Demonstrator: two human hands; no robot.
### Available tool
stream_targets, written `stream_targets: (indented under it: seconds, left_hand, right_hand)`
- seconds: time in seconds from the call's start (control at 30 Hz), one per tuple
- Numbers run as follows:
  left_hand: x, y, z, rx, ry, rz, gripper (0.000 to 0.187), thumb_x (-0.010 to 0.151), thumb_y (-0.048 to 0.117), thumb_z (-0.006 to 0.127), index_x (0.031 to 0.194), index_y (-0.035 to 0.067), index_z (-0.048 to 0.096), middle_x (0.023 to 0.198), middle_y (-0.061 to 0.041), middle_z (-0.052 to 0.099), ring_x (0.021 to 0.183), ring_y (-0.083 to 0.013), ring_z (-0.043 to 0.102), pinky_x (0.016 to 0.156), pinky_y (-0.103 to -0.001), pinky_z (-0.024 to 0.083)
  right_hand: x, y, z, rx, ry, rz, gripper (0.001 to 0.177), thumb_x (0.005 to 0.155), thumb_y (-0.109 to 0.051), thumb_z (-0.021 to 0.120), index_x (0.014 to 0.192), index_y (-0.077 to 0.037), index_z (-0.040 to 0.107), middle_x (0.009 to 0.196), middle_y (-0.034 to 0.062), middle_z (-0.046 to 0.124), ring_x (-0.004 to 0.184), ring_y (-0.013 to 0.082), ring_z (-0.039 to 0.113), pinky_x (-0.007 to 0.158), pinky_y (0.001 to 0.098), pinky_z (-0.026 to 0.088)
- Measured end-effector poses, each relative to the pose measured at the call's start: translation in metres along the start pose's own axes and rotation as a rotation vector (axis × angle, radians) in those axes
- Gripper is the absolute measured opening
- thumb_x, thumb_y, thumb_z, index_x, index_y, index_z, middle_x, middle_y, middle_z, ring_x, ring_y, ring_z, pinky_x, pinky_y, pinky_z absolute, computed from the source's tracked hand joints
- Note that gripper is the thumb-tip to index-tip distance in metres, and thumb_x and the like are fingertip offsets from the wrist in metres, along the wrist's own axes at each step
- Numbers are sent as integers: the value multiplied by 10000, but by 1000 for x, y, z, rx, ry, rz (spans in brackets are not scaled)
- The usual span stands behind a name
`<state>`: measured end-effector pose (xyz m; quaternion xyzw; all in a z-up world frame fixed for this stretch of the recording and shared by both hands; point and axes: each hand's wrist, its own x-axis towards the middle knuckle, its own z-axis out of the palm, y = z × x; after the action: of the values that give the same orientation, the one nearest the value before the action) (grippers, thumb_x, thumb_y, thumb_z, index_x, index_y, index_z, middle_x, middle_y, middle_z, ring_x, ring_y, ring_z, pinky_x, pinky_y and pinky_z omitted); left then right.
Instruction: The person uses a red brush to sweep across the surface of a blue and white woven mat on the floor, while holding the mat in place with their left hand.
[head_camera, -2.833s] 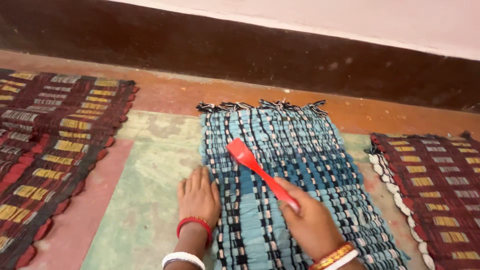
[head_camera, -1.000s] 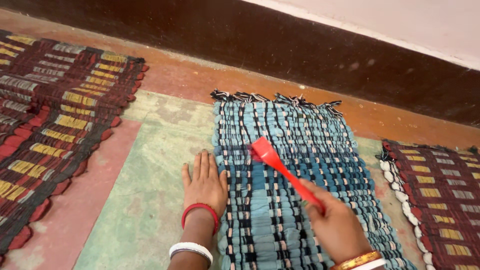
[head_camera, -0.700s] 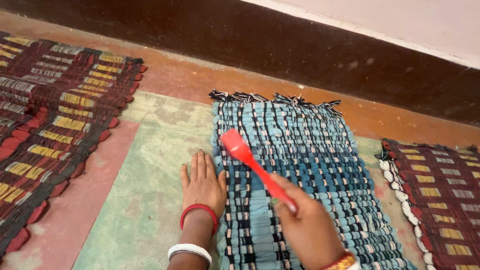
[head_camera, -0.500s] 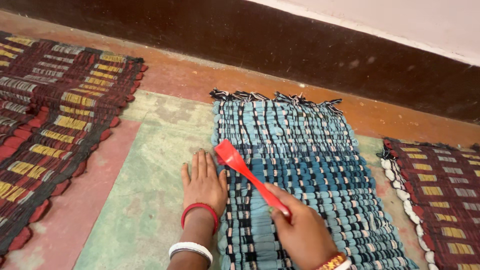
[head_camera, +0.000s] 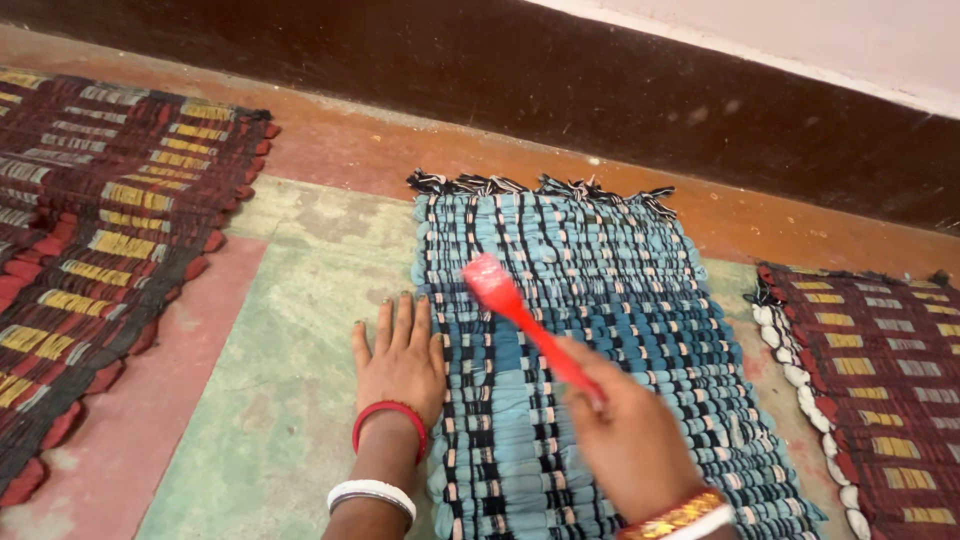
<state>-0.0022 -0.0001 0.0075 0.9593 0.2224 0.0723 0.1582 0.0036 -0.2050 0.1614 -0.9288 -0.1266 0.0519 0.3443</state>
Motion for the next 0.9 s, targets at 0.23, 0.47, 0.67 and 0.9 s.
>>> stream_targets:
  seconds: [0.23, 0.47, 0.67, 0.9]
  left_hand:
    - [0, -1, 3, 6, 19, 7, 599, 1018, 383, 303, 1569, 151, 282, 1647, -52, 236, 1522, -237, 145, 1207, -536, 50]
    - [0, -1, -1, 7, -11, 14, 576, 1012, 375, 282, 1566, 219, 282, 1640, -38, 229, 1520, -240, 130, 1203, -529, 40]
    - [-1, -1, 1, 2, 8, 4, 567, 1012, 370, 297, 1560, 225, 307, 1642, -41, 252, 1524, -238, 155, 1211, -530, 48]
    - [-1, -3, 4, -3, 44, 27, 569, 1010, 364, 319, 1557, 206, 331, 1632, -59, 285, 1519, -251, 180, 1205, -542, 59]
  right_hand:
    - [-1, 7, 17, -58, -187, 315, 466, 937, -307, 666, 1388, -410, 612, 733, 149, 736, 578, 262, 681, 617, 378, 554]
    - [12, 70, -32, -207, 42, 166, 494, 864, -261, 686, 1343, -369, 644, 812, 109, 754, 644, 253, 700, 651, 375, 556]
    - [5, 42, -23, -110, 12, 254, 474, 911, -247, 677, 1375, -342, 657, 760, 182, 711, 580, 259, 619, 608, 384, 503]
    - [1, 29, 4, -38, -45, 26, 535, 854, -206, 666, 1384, -278, 679, 770, 68, 755, 551, 110, 641, 573, 307, 535]
